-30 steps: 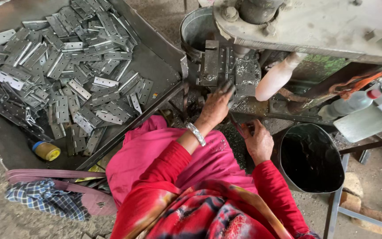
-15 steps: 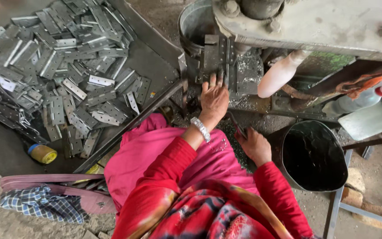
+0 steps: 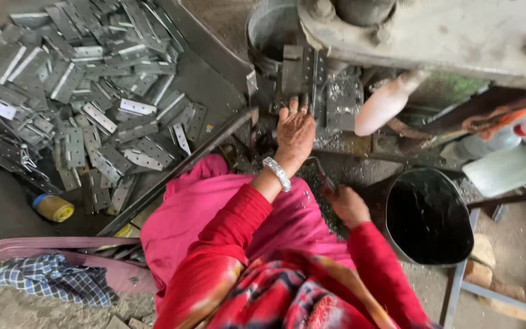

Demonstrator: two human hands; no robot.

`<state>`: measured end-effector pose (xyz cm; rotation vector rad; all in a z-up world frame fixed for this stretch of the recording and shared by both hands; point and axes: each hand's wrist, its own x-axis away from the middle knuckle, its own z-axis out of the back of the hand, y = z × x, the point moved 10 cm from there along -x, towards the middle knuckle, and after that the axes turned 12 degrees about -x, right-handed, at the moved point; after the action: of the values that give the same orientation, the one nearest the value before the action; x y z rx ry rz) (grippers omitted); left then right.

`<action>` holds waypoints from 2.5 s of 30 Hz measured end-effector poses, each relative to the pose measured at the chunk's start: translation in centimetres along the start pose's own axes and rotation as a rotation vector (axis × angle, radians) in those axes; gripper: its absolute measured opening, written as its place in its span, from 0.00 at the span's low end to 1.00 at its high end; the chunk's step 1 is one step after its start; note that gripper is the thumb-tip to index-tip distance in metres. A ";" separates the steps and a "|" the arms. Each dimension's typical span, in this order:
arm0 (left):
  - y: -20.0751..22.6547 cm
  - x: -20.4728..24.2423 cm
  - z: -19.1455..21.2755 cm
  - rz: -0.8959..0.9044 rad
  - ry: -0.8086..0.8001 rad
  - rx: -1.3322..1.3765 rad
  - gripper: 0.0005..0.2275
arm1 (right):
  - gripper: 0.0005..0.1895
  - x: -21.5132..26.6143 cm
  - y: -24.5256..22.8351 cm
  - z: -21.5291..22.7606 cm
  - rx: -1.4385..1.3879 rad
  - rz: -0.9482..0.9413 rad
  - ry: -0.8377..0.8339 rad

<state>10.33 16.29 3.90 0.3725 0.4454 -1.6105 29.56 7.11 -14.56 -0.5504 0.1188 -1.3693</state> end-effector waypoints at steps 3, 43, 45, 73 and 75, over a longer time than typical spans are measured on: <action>0.0 -0.8 -1.1 0.021 -0.036 0.043 0.11 | 0.22 -0.1 0.5 2.8 0.028 -0.043 0.071; -0.7 0.2 -0.5 -0.025 -0.032 0.186 0.20 | 0.31 2.7 -6.1 11.3 -0.193 -0.028 0.405; -0.4 4.1 2.4 -0.138 0.107 0.081 0.19 | 0.29 3.6 -9.0 15.5 -0.205 0.135 0.606; 3.0 -1.1 -0.9 -0.084 -0.125 -0.162 0.10 | 0.24 1.8 -10.0 16.6 -0.171 -0.034 0.425; 2.9 -1.4 -1.1 -0.048 -0.071 -0.165 0.12 | 0.28 1.5 -8.4 14.6 -0.134 -0.024 0.402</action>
<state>13.34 17.91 3.46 0.1802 0.5325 -1.6155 28.12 9.26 2.12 -0.3811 0.5347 -1.4890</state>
